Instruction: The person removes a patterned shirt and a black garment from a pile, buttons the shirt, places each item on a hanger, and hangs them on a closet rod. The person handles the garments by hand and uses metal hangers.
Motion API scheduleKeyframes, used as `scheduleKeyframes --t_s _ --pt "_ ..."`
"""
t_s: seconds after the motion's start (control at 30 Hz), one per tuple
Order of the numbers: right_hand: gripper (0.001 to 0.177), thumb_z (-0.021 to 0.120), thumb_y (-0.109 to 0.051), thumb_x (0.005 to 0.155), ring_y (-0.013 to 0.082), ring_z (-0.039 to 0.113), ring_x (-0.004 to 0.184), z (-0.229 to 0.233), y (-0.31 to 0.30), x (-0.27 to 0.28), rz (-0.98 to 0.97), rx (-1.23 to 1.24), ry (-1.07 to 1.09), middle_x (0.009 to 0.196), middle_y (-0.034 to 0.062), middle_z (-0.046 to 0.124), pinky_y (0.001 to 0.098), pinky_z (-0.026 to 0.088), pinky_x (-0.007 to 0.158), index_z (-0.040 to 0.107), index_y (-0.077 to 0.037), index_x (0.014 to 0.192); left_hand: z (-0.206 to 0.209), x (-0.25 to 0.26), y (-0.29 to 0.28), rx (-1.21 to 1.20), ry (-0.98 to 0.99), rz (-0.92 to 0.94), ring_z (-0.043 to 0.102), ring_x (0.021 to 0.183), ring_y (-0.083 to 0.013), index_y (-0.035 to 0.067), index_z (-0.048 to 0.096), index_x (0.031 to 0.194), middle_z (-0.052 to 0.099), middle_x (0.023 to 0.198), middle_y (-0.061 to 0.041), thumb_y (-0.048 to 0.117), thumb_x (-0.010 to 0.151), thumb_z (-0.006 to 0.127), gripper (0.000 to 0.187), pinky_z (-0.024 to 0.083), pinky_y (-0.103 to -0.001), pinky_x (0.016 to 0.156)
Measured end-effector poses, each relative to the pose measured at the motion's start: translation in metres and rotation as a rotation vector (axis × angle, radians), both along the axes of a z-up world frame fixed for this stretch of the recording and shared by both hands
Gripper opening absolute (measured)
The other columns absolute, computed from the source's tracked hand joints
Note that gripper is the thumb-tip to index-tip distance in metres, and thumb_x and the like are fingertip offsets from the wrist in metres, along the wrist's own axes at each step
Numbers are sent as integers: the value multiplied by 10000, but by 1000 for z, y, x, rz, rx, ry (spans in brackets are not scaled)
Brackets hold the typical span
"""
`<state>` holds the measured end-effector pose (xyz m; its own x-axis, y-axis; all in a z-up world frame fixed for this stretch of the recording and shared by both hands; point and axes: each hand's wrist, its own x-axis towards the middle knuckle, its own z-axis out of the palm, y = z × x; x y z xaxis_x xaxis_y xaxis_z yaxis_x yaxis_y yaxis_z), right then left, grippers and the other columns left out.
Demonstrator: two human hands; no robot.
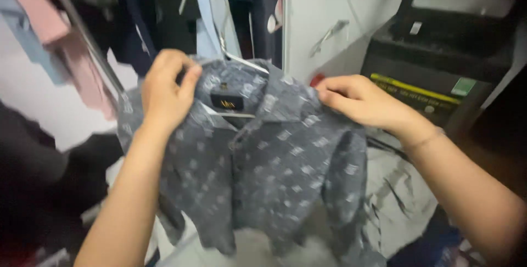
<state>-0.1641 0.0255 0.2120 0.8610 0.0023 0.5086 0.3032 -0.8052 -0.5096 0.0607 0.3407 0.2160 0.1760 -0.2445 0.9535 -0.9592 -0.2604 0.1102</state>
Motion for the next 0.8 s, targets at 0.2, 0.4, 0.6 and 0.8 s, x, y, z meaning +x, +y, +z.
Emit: scheduleKeyframes --t_s 0.2,0.4,0.6,0.8 --pt "168 723 -185 920 191 615 761 -52 8 9 -86 -339 -276 844 91 651 314 480 724 699 -32 986 -47 -5 -6 89 233 134 648 900 -366 51 626 1143 674 1031 -147 187 965 738 250 481 -456 793" --pt "150 669 -106 943 33 496 716 -38 -7 16 291 407 298 770 -72 564 223 437 684 725 -43 1066 -71 21 -25 -5 31 37 648 1014 -338 71 689 1184 700 1059 -141 142 1025 703 174 500 -421 903" --pt "208 608 -88 942 27 541 699 -9 21 21 149 415 293 840 -40 671 226 421 618 733 8 1077 -72 49 -63 -94 81 195 561 1224 -329 114 691 1267 660 1291 -113 254 965 742 337 404 -475 1031" --pt "256 609 -104 950 56 651 803 14 8 9 160 370 191 926 -18 724 223 536 724 704 -4 1167 -56 55 -92 -26 342 215 435 1428 -297 178 592 1446 554 1497 -80 441 988 640 531 246 -566 1136"
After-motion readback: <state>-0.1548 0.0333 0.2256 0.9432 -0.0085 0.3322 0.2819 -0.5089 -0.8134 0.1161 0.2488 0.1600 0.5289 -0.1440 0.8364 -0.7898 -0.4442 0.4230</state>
